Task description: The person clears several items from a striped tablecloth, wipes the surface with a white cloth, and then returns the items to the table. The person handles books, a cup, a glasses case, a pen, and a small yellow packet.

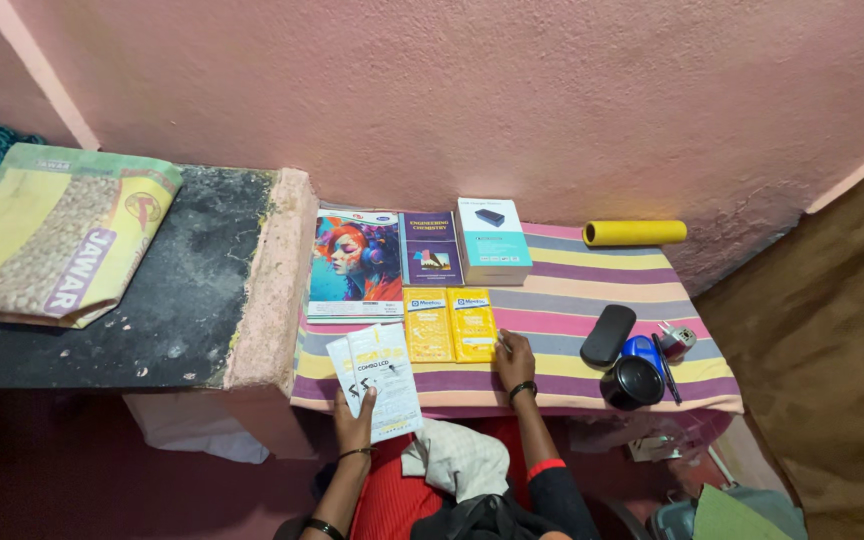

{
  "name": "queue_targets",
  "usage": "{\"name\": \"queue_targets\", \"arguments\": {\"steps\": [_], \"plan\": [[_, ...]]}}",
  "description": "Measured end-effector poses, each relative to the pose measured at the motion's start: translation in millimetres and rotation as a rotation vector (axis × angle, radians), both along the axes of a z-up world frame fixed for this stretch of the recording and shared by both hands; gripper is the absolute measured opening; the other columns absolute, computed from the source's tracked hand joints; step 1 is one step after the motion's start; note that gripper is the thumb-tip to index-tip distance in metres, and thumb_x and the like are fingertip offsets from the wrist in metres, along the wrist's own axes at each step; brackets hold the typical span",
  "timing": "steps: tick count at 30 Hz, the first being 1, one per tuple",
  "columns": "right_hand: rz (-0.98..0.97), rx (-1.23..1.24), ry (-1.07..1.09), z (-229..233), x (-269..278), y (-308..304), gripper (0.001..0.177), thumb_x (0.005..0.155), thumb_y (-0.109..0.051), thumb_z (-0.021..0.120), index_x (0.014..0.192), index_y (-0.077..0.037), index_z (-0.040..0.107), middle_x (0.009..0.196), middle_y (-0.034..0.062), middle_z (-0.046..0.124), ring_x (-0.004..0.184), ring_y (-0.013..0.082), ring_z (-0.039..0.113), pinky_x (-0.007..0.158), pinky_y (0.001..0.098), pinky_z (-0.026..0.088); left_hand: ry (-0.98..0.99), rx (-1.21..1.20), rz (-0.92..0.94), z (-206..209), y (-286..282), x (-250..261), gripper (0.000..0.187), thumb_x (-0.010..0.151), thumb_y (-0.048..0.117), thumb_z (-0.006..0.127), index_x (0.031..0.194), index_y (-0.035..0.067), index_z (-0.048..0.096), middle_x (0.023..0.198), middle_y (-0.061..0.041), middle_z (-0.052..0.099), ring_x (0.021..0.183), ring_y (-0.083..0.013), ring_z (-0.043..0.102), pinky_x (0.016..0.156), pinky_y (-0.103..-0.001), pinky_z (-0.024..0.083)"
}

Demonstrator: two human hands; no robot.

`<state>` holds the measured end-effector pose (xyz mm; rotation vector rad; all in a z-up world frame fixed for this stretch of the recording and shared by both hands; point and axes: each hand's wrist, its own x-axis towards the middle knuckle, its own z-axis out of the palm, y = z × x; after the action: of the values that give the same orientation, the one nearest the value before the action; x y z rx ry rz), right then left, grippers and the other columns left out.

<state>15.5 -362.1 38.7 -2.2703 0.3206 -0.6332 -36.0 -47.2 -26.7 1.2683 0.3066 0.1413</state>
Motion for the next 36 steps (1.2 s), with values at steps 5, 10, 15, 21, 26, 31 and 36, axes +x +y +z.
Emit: {"name": "queue_targets", "arguments": {"steps": [5,10,15,21,26,31,36], "plan": [[0.165,-0.402,0.224,-13.7,-16.2,11.0,0.051,0.098,-0.040,0.058,0.142,-0.015,0.058,0.155,0.0130,0.047,0.145,0.0329,0.039,0.118,0.0538,0.029,0.037,-0.006,-0.016,-1.1,-0.9,-2.5,0.043,0.091,0.021,0.075,0.125,0.002,0.058,0.110,-0.009,0.071,0.100,-0.0174,0.066,0.087,-0.034,0.054],[0.159,-0.532,0.384,-16.5,-13.6,23.5,0.063,0.097,-0.044,0.051,0.154,-0.017,0.041,0.163,0.0130,0.032,0.151,0.0331,0.027,0.120,0.0593,0.017,0.073,-0.077,-0.005,-2.6,-1.9,0.2,0.043,0.093,0.026,0.070,0.128,0.004,0.058,0.113,-0.008,0.070,0.101,-0.0169,0.065,0.087,-0.034,0.053],[0.242,-0.520,0.310,-17.9,-15.3,20.5,0.060,0.100,-0.039,0.052,0.154,-0.015,0.041,0.163,0.0167,0.033,0.151,0.0351,0.028,0.120,0.0597,0.019,0.094,-0.219,-0.013,-12.1,-1.6,1.0,0.050,0.101,0.031,0.063,0.140,0.002,0.051,0.126,-0.008,0.063,0.112,-0.0163,0.061,0.095,-0.033,0.048],[0.232,-0.309,-0.040,-21.9,-28.1,21.2,0.058,0.092,-0.022,0.065,0.147,-0.012,0.052,0.148,0.0244,0.050,0.135,0.0401,0.047,0.110,0.0490,0.042,0.112,-0.368,0.013,-22.9,-2.0,5.1,0.054,0.100,0.031,0.058,0.146,0.006,0.046,0.134,-0.007,0.061,0.119,-0.0175,0.059,0.101,-0.033,0.046],[0.469,0.213,0.048,-38.2,-66.3,56.3,0.033,0.102,-0.015,0.061,0.135,-0.011,0.066,0.114,0.0118,0.079,0.098,0.0220,0.076,0.081,0.0326,0.060,0.006,-0.200,-0.052,-28.5,-7.2,1.7,0.050,0.098,0.025,0.064,0.141,0.002,0.051,0.126,-0.010,0.065,0.113,-0.0189,0.061,0.096,-0.034,0.049],[0.480,0.621,0.249,-52.8,-89.2,93.4,0.038,0.091,-0.016,0.076,0.127,-0.005,0.068,0.094,0.0042,0.074,0.074,0.0080,0.067,0.055,0.0259,0.055,-0.128,-0.077,-0.044,-32.0,-13.6,0.0,0.044,0.096,0.019,0.070,0.133,0.000,0.054,0.120,-0.010,0.067,0.109,-0.0179,0.061,0.096,-0.034,0.050],[0.308,0.647,0.213,-51.5,-69.0,67.4,0.042,0.091,-0.015,0.081,0.125,0.004,0.065,0.082,0.0020,0.064,0.058,0.0092,0.060,0.049,0.0247,0.050,-0.079,-0.063,-0.010,-22.0,-5.9,-0.4,0.046,0.097,0.022,0.068,0.136,0.002,0.053,0.122,-0.006,0.065,0.110,-0.0155,0.060,0.097,-0.032,0.048]]}}
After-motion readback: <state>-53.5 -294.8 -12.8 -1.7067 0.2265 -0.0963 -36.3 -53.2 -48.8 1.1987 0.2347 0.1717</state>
